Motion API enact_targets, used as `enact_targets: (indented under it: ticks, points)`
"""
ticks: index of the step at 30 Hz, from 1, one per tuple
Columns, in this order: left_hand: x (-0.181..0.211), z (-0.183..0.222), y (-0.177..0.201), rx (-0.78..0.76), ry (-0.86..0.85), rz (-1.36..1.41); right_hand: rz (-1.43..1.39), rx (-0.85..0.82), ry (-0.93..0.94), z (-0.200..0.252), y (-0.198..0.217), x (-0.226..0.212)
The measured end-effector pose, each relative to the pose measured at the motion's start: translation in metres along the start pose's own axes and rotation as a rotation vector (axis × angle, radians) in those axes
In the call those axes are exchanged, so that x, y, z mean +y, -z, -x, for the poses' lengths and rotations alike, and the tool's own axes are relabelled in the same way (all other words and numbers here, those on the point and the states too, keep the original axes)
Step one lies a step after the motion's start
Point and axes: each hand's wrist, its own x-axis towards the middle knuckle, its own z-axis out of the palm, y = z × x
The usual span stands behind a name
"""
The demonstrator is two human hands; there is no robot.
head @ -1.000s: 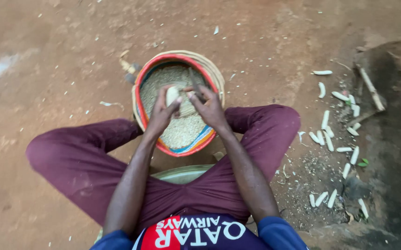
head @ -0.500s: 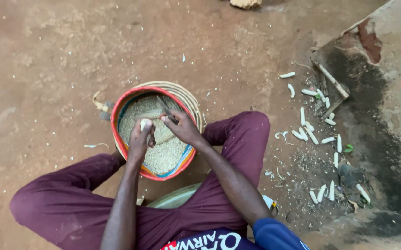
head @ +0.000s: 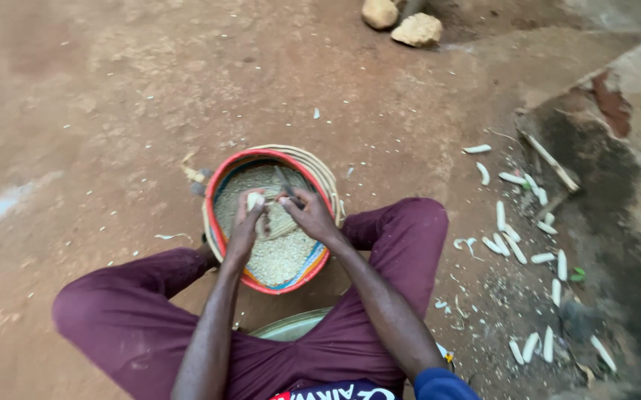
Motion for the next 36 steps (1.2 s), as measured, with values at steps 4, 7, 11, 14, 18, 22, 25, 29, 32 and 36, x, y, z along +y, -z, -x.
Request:
enact_targets:
  ticks: [4, 7, 11, 14, 18, 22, 25, 29, 32, 36]
  points:
    - [-0.021, -0.013, 0.004, -0.004, -0.043, 0.011, -0.010, -0.046, -0.012, -0.002, 0.003, 0.014]
    - [-0.010, -0.006, 0.002, 0.056, -0.130, -0.047, -0.011, -0.055, -0.074, 0.001, 0.004, -0.001]
    - [0.000, -0.002, -0.004, 0.187, -0.162, -0.068, -0.021, -0.050, -0.070, 0.002, 0.005, -0.001]
    - [0.000, -0.004, -0.007, 0.133, -0.143, 0.041, 0.003, -0.060, -0.066, 0.007, 0.005, -0.010]
    - [0.009, -0.003, -0.010, 0.000, -0.153, 0.298, -0.029, -0.053, -0.020, 0.005, 0.007, -0.003]
    - [0.001, -0.004, -0.002, 0.014, -0.151, 0.245, -0.053, -0.055, -0.041, 0.011, 0.004, -0.020]
    - [0.004, -0.003, -0.001, 0.022, -0.132, 0.220, -0.024, -0.071, -0.040, 0.010, 0.003, -0.016]
    - [0.015, 0.005, -0.007, -0.035, -0.086, 0.267, -0.007, -0.073, -0.025, 0.013, 0.004, -0.018]
    - [0.013, 0.003, -0.004, -0.043, -0.075, 0.248, -0.030, -0.077, -0.013, 0.012, 0.006, -0.021]
    - [0.002, -0.001, -0.002, -0.003, -0.131, 0.225, -0.052, -0.087, -0.011, 0.012, 0.006, -0.016]
